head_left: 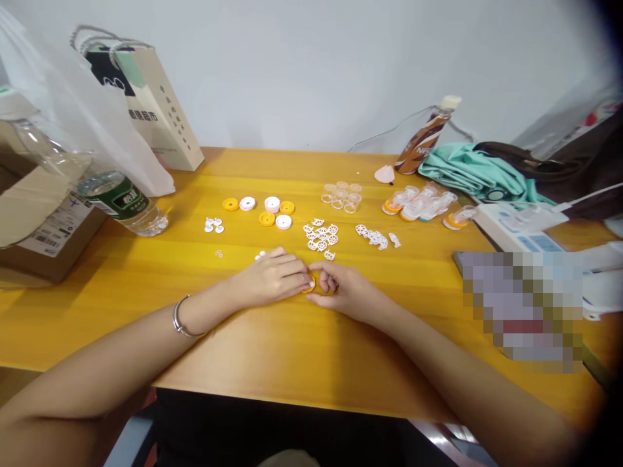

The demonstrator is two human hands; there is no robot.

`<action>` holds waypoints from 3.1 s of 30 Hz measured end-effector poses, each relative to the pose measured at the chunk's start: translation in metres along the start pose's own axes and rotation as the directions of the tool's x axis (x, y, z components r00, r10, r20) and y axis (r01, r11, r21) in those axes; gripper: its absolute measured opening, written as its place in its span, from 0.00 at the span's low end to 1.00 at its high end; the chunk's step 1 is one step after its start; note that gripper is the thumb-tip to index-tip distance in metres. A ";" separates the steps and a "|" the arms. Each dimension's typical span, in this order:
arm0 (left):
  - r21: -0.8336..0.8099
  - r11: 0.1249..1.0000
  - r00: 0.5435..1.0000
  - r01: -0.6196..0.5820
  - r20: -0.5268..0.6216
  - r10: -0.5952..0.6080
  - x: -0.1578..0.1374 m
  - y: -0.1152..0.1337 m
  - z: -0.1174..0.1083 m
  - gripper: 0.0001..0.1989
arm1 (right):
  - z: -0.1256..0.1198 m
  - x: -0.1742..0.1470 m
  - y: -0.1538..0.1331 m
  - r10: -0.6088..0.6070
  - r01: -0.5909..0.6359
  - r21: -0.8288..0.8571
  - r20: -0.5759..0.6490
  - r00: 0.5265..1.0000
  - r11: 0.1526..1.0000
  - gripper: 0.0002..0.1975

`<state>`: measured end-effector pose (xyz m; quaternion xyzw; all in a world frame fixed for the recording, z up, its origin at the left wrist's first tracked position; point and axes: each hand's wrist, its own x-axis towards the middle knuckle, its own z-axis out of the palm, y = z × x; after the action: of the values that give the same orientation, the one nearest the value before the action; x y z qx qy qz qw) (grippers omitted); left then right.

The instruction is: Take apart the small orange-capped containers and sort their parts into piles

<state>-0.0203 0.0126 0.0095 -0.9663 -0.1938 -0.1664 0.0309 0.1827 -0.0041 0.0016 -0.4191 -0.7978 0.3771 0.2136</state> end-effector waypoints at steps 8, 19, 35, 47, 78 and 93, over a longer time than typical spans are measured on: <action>-0.291 0.948 0.992 0.128 0.021 -0.127 -0.002 -0.004 0.004 0.10 | 0.000 0.000 -0.001 -0.007 0.007 -0.013 -0.008 1.000 1.000 0.09; -0.150 0.989 0.995 0.002 -0.099 -0.017 -0.002 -0.004 0.005 0.09 | 0.003 0.000 0.005 -0.059 0.059 -0.001 -0.041 0.997 0.998 0.11; 0.194 0.981 0.984 0.012 -0.176 0.022 -0.028 -0.046 -0.032 0.05 | 0.000 -0.002 0.000 0.012 -0.011 0.039 -0.010 1.000 0.999 0.11; 0.339 0.934 0.991 -0.113 0.105 0.082 -0.034 -0.054 -0.049 0.11 | -0.002 -0.003 -0.001 0.017 -0.017 0.054 0.006 1.000 0.998 0.10; 0.196 0.973 0.983 -0.124 -0.109 0.147 -0.010 -0.006 -0.004 0.06 | 0.000 -0.001 0.000 0.024 -0.024 0.098 -0.003 1.000 0.995 0.09; 0.187 0.972 0.981 -0.143 -0.107 0.165 -0.008 -0.007 -0.002 0.07 | 0.000 -0.001 -0.002 0.015 -0.014 0.087 -0.008 1.000 0.996 0.08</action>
<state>-0.0309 0.0160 0.0084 -0.9598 -0.1301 -0.2042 0.1417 0.1824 -0.0052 0.0030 -0.4170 -0.7767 0.4111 0.2322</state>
